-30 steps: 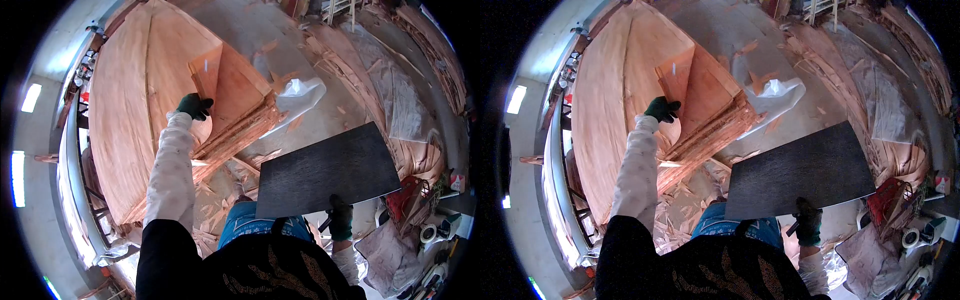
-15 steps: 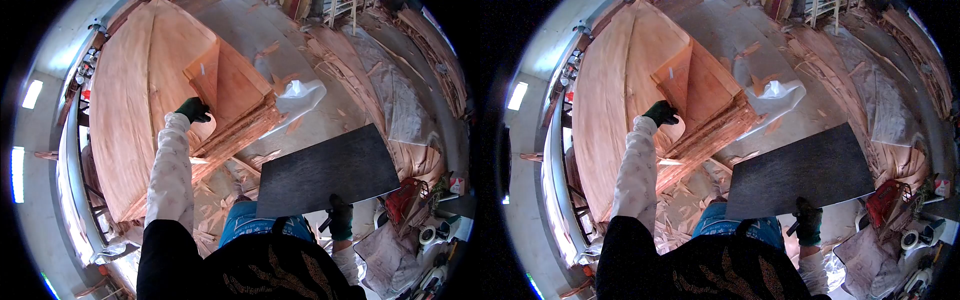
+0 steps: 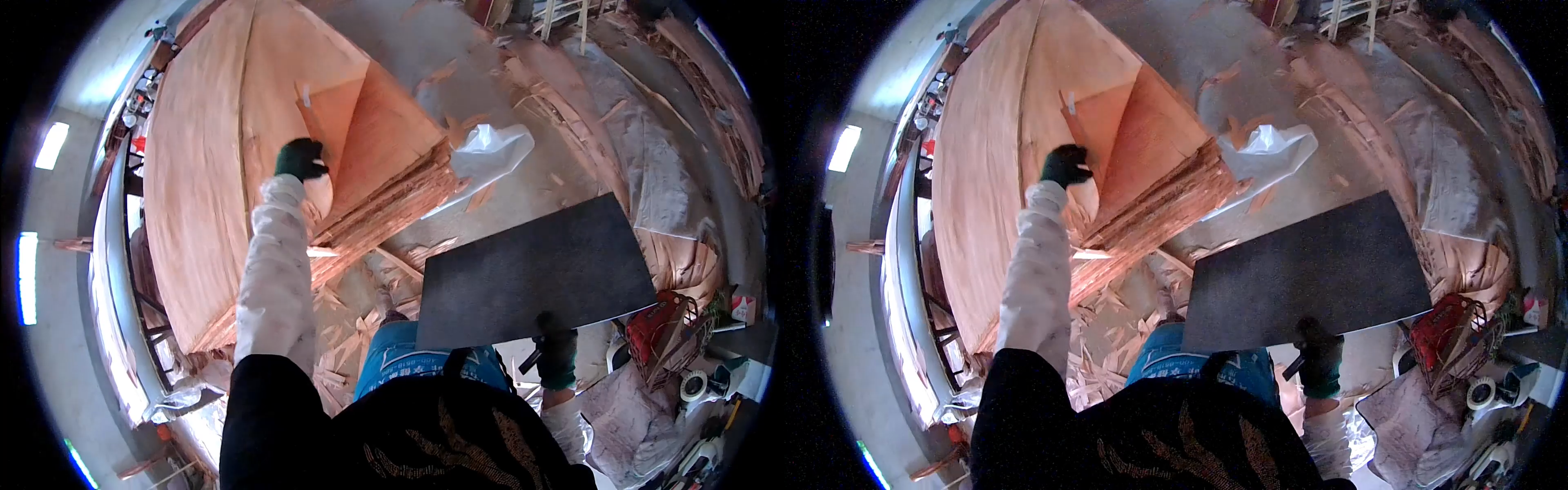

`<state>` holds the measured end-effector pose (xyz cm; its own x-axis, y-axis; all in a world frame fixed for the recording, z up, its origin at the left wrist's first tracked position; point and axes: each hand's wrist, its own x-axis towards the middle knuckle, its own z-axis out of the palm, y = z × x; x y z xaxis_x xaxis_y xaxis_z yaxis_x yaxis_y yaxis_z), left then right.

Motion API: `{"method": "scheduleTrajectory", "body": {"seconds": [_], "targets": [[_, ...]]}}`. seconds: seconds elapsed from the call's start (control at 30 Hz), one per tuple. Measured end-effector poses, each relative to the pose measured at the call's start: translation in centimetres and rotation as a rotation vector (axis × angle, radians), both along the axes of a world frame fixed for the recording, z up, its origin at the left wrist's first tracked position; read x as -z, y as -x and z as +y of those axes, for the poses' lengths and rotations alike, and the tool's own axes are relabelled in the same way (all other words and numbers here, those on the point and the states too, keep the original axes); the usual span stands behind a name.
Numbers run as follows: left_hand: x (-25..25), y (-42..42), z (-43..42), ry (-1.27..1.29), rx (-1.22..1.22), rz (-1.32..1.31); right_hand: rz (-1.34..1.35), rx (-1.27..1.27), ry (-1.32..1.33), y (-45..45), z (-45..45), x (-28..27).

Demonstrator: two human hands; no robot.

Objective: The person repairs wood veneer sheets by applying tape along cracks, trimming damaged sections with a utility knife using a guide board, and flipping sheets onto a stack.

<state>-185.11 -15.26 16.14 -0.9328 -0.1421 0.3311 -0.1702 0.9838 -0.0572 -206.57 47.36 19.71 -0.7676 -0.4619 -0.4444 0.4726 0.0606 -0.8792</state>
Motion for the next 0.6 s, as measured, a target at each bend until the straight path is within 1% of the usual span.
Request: {"method": "scheduleTrajectory", "body": {"seconds": [0.03,0.07,0.13,0.17,0.23,0.27,0.3,0.37,0.4,0.47,0.5,0.53,0.57,0.6], "targets": [[-1.5,-0.2,-0.2,-0.012,-0.066,-0.007,-0.046,0.009,0.035,0.1,-0.2,-0.3],[-4.2,-0.4,-0.2,-0.022,-0.134,-0.016,-0.040,-0.009,0.070,0.4,0.1,0.3],[-9.8,-0.3,0.3,0.089,-0.201,-0.142,-0.029,-0.047,0.144,1.4,1.0,1.8],[-10.7,-0.9,-0.6,-0.479,-0.354,0.029,-0.071,-0.018,0.118,1.0,-0.8,-1.4],[-12.8,-2.1,-2.2,-1.038,-0.469,0.211,-0.069,-0.025,0.188,1.6,-1.6,-1.6],[-14.4,-2.2,-2.1,-1.130,-0.527,0.257,-0.066,-0.028,0.223,1.8,-2.1,-1.8],[-16.3,-2.2,-1.5,-1.174,-0.569,0.276,-0.011,-0.077,0.105,2.0,-2.8,-2.1],[-20.1,-1.8,-0.3,-1.268,-0.631,0.302,0.017,-0.183,0.192,3.1,-3.8,-0.6],[-22.2,-1.4,1.5,-1.523,-0.715,0.399,0.031,-0.236,0.237,3.5,-4.6,0.1],[-23.1,-2.2,0.4,-1.347,-0.665,0.373,-0.084,-0.279,0.408,3.3,-7.3,0.1],[-23.8,-2.4,0.1,-1.314,-0.700,0.395,-0.141,-0.299,0.494,3.3,-8.6,0.2],[-24.3,-2.9,0.0,-1.281,-0.735,0.419,-0.131,-0.291,0.491,3.3,-9.7,1.2],[-24.3,-4.2,-1.5,-1.103,-0.611,0.320,-0.122,-0.284,0.486,3.1,-10.7,2.9],[-24.5,-5.7,-3.2,-0.924,-0.489,0.221,-0.113,-0.276,0.482,2.4,-12.7,2.3]]}}
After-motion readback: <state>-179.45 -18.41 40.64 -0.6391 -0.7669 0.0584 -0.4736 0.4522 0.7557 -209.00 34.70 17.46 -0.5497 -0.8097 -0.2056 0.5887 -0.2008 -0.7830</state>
